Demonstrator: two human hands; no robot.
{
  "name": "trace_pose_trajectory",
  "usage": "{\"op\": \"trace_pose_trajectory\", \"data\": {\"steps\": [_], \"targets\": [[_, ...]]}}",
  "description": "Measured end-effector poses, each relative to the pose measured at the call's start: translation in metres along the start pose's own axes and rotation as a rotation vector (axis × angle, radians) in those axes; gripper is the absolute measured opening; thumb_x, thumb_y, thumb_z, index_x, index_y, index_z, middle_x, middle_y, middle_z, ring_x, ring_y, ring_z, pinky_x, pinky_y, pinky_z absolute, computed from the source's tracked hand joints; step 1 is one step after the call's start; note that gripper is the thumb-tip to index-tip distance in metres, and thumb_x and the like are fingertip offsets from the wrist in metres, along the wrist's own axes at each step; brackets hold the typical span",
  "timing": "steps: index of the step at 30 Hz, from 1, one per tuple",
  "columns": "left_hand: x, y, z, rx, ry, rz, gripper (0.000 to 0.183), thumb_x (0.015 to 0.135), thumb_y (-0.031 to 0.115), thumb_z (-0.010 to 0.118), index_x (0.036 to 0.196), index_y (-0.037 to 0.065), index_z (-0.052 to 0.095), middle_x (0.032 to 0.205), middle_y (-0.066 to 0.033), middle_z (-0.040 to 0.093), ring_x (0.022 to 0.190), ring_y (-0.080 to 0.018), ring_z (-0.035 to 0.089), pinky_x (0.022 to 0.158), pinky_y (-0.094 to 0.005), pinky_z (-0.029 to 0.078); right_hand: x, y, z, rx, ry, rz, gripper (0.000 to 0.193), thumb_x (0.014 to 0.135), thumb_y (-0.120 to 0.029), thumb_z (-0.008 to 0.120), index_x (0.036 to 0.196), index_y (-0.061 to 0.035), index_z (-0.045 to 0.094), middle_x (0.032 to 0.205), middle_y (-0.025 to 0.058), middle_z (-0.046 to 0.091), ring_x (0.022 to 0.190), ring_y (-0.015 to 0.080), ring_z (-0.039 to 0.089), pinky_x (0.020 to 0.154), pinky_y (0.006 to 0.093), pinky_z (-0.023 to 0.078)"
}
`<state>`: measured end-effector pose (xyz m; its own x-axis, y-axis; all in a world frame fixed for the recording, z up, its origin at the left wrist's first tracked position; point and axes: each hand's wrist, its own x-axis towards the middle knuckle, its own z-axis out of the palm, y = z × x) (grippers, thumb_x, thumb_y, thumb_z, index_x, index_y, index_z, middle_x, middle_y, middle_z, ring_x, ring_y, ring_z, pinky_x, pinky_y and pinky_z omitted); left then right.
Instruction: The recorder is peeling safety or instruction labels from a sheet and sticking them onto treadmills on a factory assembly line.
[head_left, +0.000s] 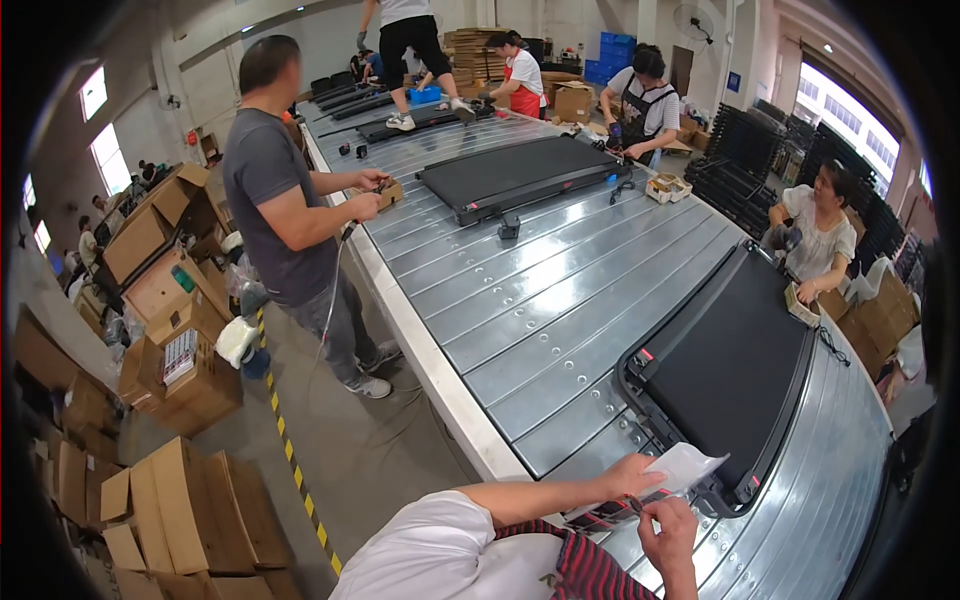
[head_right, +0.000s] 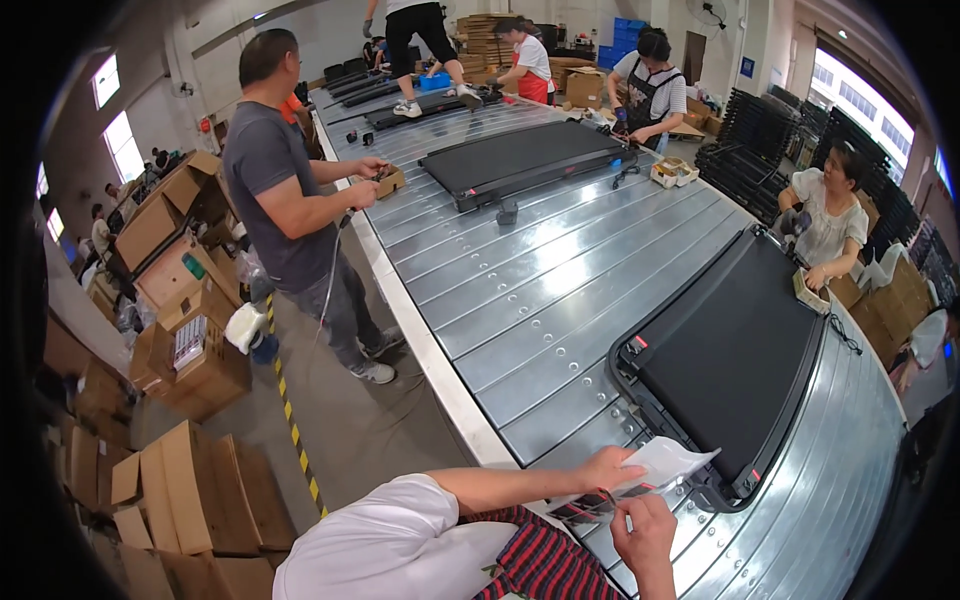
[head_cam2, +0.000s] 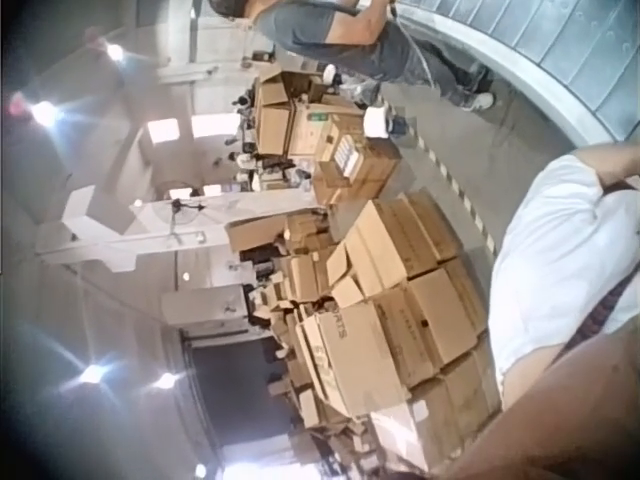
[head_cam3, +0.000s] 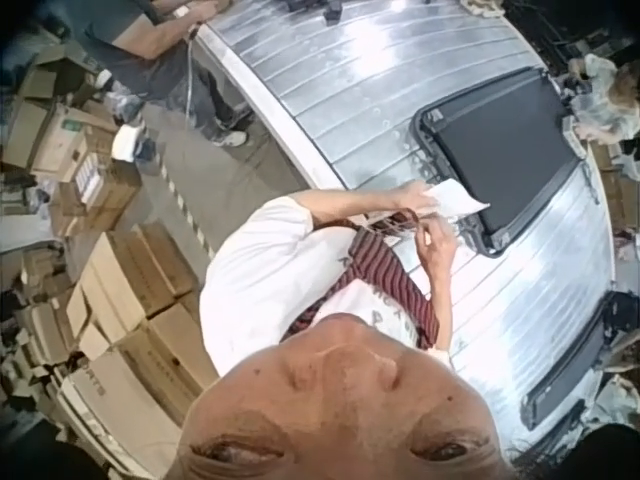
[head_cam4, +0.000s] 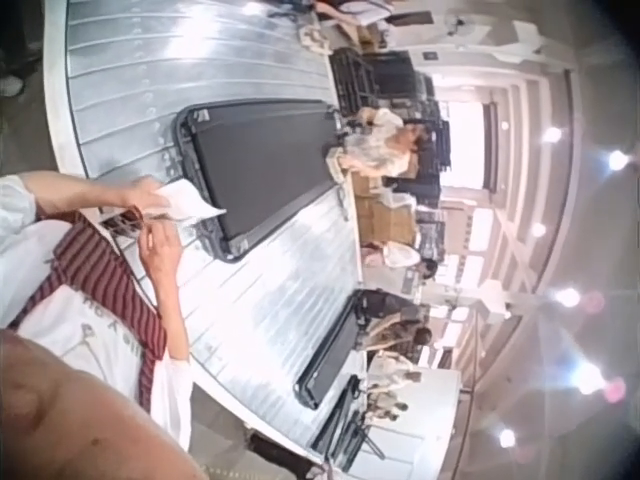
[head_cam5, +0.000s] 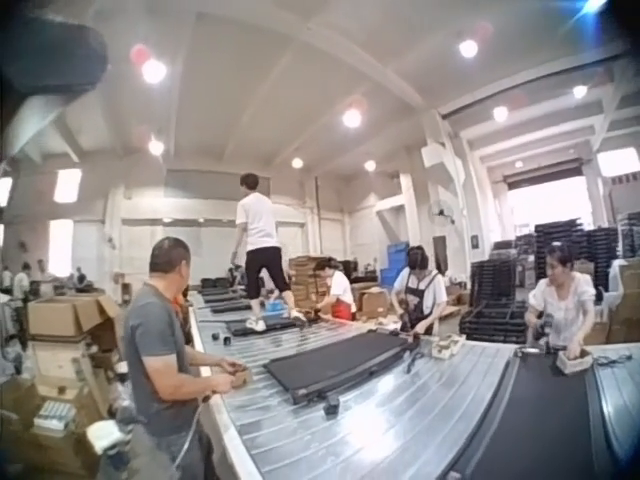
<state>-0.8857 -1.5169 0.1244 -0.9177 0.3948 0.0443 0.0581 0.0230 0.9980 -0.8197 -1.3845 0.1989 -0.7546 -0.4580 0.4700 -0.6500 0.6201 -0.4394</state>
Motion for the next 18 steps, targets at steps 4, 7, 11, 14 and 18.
{"op": "trace_pose_trajectory", "data": {"steps": [4,7,11,14,18], "targets": [[0.009,-0.003,0.02,0.535,-0.033,0.211,0.032,0.08,0.031,0.051,0.094,0.004,0.06,0.083,-0.0185,0.061,0.077,-0.024,0.06,0.07,-0.0348,0.045,-0.022,0.013,-0.018,-0.017,0.033,-0.031,0.013,0.06,-0.002,0.062,0.069,-0.0081,0.056,0.065,0.008,0.054,0.061,0.0256,0.053,0.052,0.0343,0.044],[-0.009,0.017,0.009,0.588,-0.084,0.063,0.027,0.078,0.033,0.052,0.091,0.01,0.059,0.081,-0.0141,0.059,0.072,-0.0302,0.057,0.063,-0.0404,0.045,-0.037,0.016,-0.027,0.061,-0.003,-0.016,0.012,0.063,-0.007,0.062,0.073,-0.0095,0.056,0.067,0.0063,0.053,0.061,0.0238,0.053,0.052,0.0342,0.044],[-0.012,0.018,0.042,0.054,0.029,-0.111,0.026,0.084,0.024,0.053,0.095,0.002,0.059,0.071,-0.0026,0.061,0.067,-0.0074,0.053,0.056,-0.0268,0.044,-0.066,0.033,-0.065,0.012,0.129,0.058,0.015,0.067,-0.011,0.062,0.081,-0.0067,0.056,0.075,0.0066,0.053,0.071,0.0237,0.054,0.06,0.0333,0.045],[-0.006,0.009,0.071,0.248,-0.292,-0.077,0.026,0.084,0.025,0.053,0.096,0.003,0.059,0.07,-0.0067,0.061,0.063,-0.0109,0.054,0.057,-0.0278,0.044,-0.08,0.042,-0.108,-0.092,0.331,0.091,0.036,0.068,-0.015,0.064,0.102,-0.0085,0.053,0.084,0.0086,0.054,0.08,0.0253,0.053,0.068,0.0345,0.044],[-0.003,0.045,0.13,0.556,-0.515,-0.041,0.024,0.084,0.027,0.053,0.095,0.007,0.06,0.072,-0.0128,0.06,0.061,-0.0231,0.057,0.058,-0.031,0.044,-0.122,0.068,-0.133,-0.022,0.142,0.153,0.063,0.07,-0.016,0.064,0.125,-0.0121,0.035,0.093,0.0114,0.054,0.088,0.0287,0.052,0.073,0.0374,0.043]]}}
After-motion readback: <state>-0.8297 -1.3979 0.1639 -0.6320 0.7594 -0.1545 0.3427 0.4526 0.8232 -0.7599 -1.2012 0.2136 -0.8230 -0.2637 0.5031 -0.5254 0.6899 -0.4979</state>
